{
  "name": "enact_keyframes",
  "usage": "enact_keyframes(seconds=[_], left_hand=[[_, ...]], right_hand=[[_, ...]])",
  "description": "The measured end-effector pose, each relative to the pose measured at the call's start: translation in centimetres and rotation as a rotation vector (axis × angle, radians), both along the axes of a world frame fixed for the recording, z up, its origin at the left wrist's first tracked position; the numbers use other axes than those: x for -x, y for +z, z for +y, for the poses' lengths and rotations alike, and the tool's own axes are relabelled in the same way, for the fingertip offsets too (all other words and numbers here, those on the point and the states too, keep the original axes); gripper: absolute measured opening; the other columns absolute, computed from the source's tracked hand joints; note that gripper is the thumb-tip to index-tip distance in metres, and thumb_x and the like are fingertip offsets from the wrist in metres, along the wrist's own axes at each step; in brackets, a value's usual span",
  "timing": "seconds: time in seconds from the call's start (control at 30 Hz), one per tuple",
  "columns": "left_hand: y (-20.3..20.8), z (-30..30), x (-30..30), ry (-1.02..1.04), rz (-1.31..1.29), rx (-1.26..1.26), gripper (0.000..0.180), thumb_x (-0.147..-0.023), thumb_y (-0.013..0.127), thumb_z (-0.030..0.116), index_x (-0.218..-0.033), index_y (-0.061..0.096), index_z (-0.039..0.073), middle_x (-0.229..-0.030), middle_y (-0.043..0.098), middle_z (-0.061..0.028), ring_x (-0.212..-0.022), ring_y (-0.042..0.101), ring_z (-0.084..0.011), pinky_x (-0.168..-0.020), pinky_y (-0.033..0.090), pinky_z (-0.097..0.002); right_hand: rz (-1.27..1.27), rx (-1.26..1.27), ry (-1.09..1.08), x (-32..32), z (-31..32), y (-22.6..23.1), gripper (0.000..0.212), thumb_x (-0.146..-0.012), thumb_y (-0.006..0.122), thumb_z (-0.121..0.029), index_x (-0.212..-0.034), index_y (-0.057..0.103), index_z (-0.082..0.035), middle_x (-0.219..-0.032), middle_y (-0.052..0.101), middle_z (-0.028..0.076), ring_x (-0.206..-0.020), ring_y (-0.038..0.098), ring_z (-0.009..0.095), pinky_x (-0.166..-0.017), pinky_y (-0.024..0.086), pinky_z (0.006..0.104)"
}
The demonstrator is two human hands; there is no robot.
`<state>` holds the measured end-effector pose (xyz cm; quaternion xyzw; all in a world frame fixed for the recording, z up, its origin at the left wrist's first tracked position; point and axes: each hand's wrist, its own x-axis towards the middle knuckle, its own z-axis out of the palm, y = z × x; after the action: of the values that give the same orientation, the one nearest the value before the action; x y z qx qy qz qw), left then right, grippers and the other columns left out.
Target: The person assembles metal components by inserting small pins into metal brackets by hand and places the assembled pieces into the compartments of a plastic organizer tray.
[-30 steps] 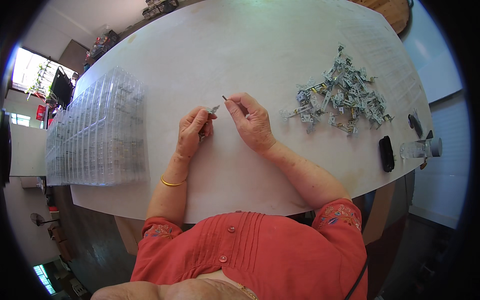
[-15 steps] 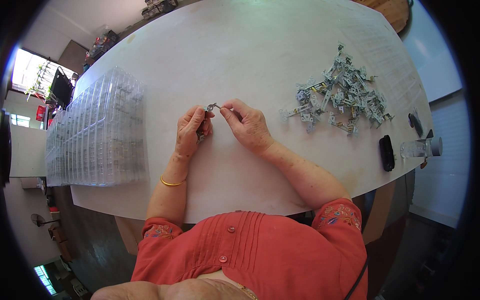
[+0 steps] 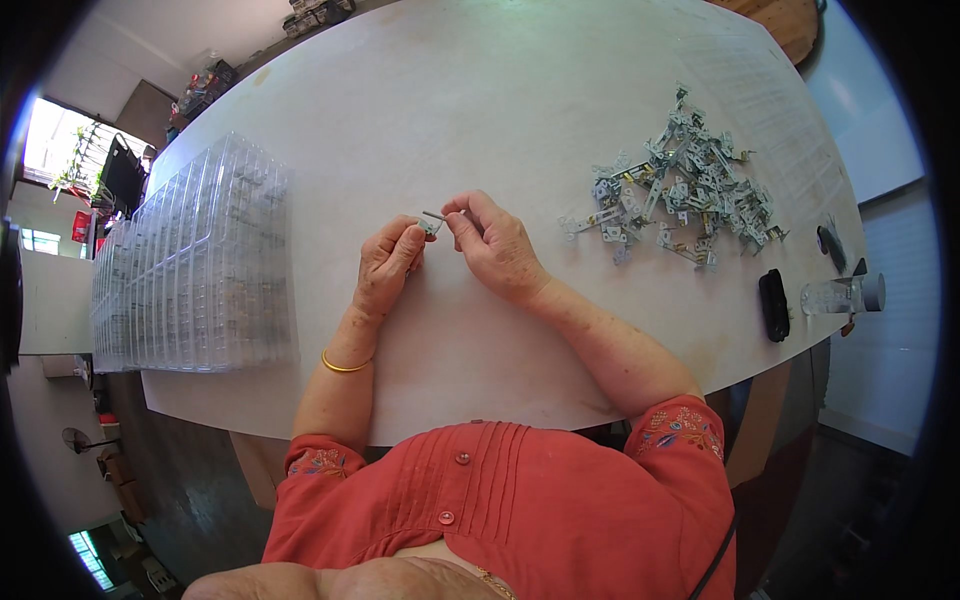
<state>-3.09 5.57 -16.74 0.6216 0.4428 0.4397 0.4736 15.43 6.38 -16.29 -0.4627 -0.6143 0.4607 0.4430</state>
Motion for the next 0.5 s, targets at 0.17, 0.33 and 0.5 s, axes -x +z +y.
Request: enact_keyframes(seconds=[0.17, 0.33, 0.5], left_hand=[[0.0, -0.1, -0.1, -0.007, 0.062, -0.069, 0.028, -0.101, 0.055, 0.026, -0.092, 0.064, 0.001, -0.065, 0.045, 0.0059, -0.059, 0.038, -0.0044, -0.053, 0.032, -0.0212], [0.4, -0.3, -0.7, -0.01, 0.219, -0.259, 0.017, -0.095, 0.062, 0.016, -0.09, 0.062, -0.001, -0.065, 0.052, -0.0085, -0.056, 0.044, -0.0155, -0.053, 0.039, -0.0301], [0.5, -0.2, -1.0, -0.046, 0.242, -0.32, 0.016, -0.094, 0.063, 0.014, -0.088, 0.061, 0.0, -0.066, 0.052, -0.0094, -0.056, 0.045, -0.0181, -0.053, 0.039, -0.0309]], right_hand=[[0.405, 0.427, 0.153, -0.2, 0.2, 0.9, 0.019, -0.1, 0.051, -0.02, -0.1, 0.062, -0.005, -0.079, 0.059, -0.001, -0.072, 0.054, 0.006, -0.066, 0.046, 0.023], [0.334, 0.419, 0.184, -0.5, 0.4, 1.1, 0.019, -0.1, 0.053, -0.022, -0.1, 0.063, -0.006, -0.082, 0.06, -0.003, -0.073, 0.053, 0.005, -0.067, 0.047, 0.0231], [0.234, 0.204, 0.2, -0.6, 0.7, 0.1, 0.019, -0.099, 0.058, -0.024, -0.099, 0.062, -0.006, -0.086, 0.061, -0.004, -0.079, 0.054, 0.005, -0.074, 0.046, 0.0229]])
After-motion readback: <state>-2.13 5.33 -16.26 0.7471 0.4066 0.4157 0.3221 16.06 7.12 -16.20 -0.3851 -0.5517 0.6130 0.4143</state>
